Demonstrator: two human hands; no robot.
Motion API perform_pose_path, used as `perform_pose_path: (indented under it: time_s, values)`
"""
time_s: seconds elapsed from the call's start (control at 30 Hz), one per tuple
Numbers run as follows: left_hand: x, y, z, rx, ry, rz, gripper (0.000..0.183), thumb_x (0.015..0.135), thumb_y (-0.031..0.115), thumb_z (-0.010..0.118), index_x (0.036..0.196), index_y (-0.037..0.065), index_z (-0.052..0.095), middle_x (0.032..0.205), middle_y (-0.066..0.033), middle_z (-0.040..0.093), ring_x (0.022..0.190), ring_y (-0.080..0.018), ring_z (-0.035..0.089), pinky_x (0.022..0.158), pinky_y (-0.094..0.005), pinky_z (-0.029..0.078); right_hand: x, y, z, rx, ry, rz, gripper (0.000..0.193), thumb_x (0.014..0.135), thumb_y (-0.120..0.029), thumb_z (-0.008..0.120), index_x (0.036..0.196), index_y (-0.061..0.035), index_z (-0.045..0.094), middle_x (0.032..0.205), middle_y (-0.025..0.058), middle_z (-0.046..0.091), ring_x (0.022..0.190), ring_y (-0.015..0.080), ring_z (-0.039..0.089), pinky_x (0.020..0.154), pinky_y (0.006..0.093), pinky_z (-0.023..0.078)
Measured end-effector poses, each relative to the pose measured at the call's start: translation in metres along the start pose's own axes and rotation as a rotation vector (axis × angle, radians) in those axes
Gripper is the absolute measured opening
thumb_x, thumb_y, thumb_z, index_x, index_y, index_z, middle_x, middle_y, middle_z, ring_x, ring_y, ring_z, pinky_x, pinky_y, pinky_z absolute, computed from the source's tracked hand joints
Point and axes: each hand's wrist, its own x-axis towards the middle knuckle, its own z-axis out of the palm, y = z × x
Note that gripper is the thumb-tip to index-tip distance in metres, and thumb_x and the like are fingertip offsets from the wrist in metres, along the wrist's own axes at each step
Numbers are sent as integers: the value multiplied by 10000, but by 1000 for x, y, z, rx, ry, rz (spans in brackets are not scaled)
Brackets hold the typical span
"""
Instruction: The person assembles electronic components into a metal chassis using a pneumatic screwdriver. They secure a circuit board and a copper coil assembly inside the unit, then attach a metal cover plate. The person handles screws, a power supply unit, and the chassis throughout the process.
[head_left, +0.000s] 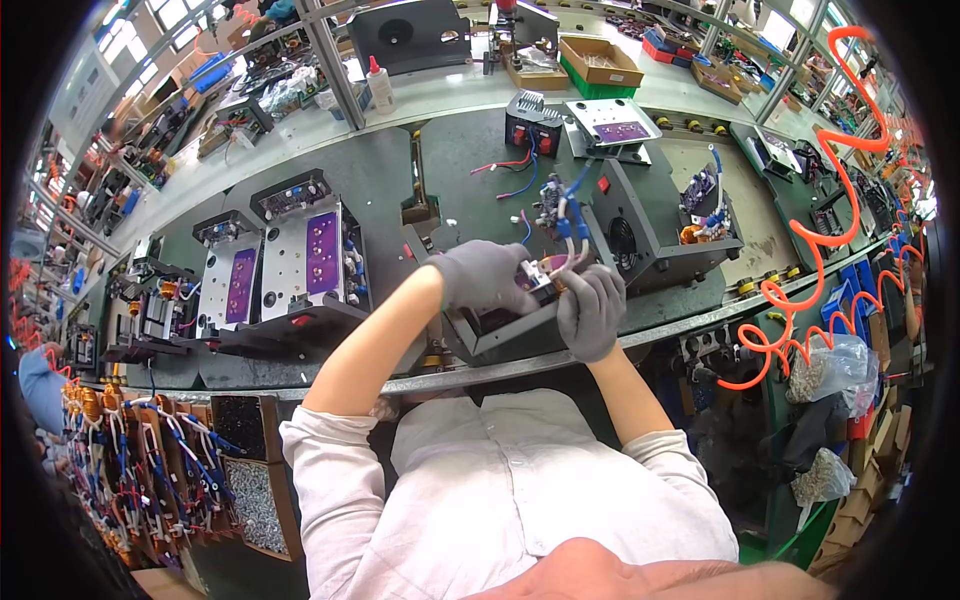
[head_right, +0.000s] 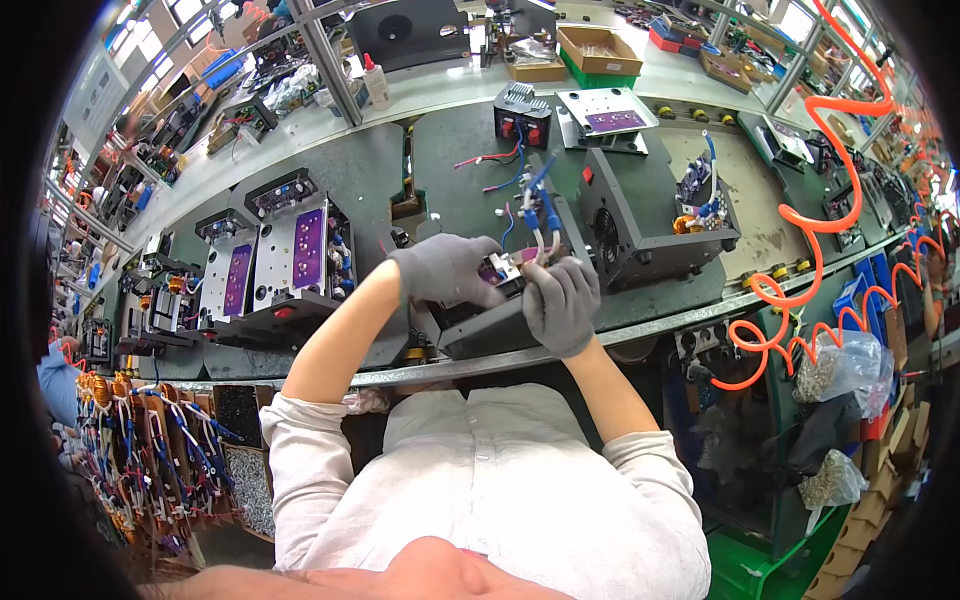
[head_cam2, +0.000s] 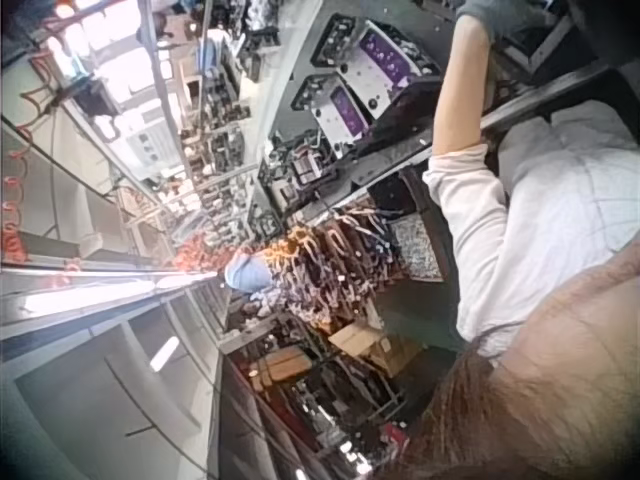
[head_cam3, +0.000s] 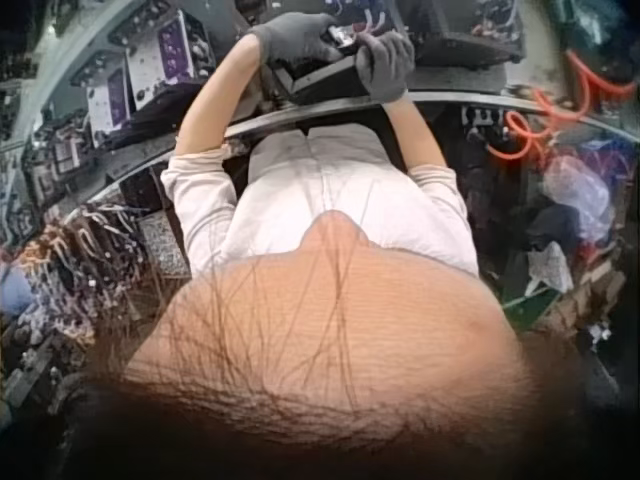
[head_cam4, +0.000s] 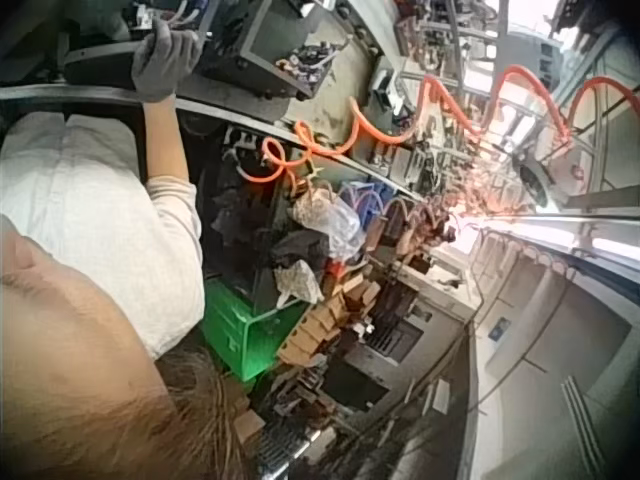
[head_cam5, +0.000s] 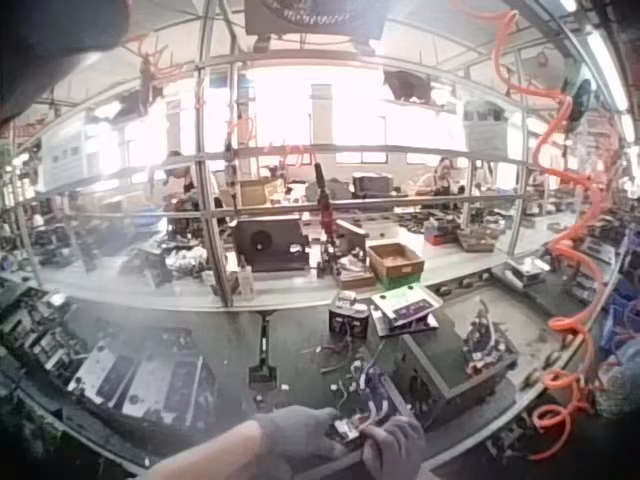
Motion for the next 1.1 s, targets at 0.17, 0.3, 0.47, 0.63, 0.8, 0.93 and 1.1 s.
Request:
perform_pose_path:
  time_s: [0.17,0.3,0.47,0.63,0.8,0.93,1.1]
  values:
    - [-12,0,15,-13,112,-12,762,862,634,526,1320,35,419,1040,-219,655,919,-371,660,779,-434,527,12,5,14,-32,8,-25,191,843,-106,588,1021,-39,605,746,62,570,667,235,564,715,367,439]
    - [-16,5,61,254,502,17,707,771,522,669,1245,39,463,1061,-180,634,952,-309,651,821,-426,498,15,-1,14,52,-28,37,250,788,-2,601,1036,-30,606,769,81,582,699,257,578,727,380,444]
    - [-11,-5,45,289,556,-32,592,728,536,694,1061,64,567,917,-134,665,853,-278,671,805,-399,499,77,8,-2,118,-84,123,238,773,-106,681,1007,-99,644,833,68,633,722,246,599,763,356,457]
    - [-19,-8,26,213,523,-175,576,714,597,683,940,71,619,852,-129,692,785,-284,686,735,-401,519,164,57,24,370,47,372,187,804,-174,684,964,-78,663,897,98,658,903,270,623,805,389,493]
    - [-16,-7,29,163,544,-127,594,744,612,648,973,65,629,878,-136,694,812,-287,689,739,-398,522,180,151,108,-200,-637,356,405,815,-358,645,1112,-84,615,1094,152,622,1058,316,589,913,403,471]
    - [-16,-11,30,131,562,-120,586,743,604,652,975,65,631,889,-136,693,834,-283,687,746,-399,517,163,193,169,-427,-1022,360,660,781,-479,670,1234,-19,532,1242,205,556,1186,324,523,989,393,437]
    - [-20,-12,28,88,546,-112,579,740,594,654,964,60,638,891,-137,692,834,-283,689,755,-388,512,150,206,198,-440,-1048,442,869,754,-600,648,1334,10,434,1306,225,515,1243,332,484,1029,385,407]
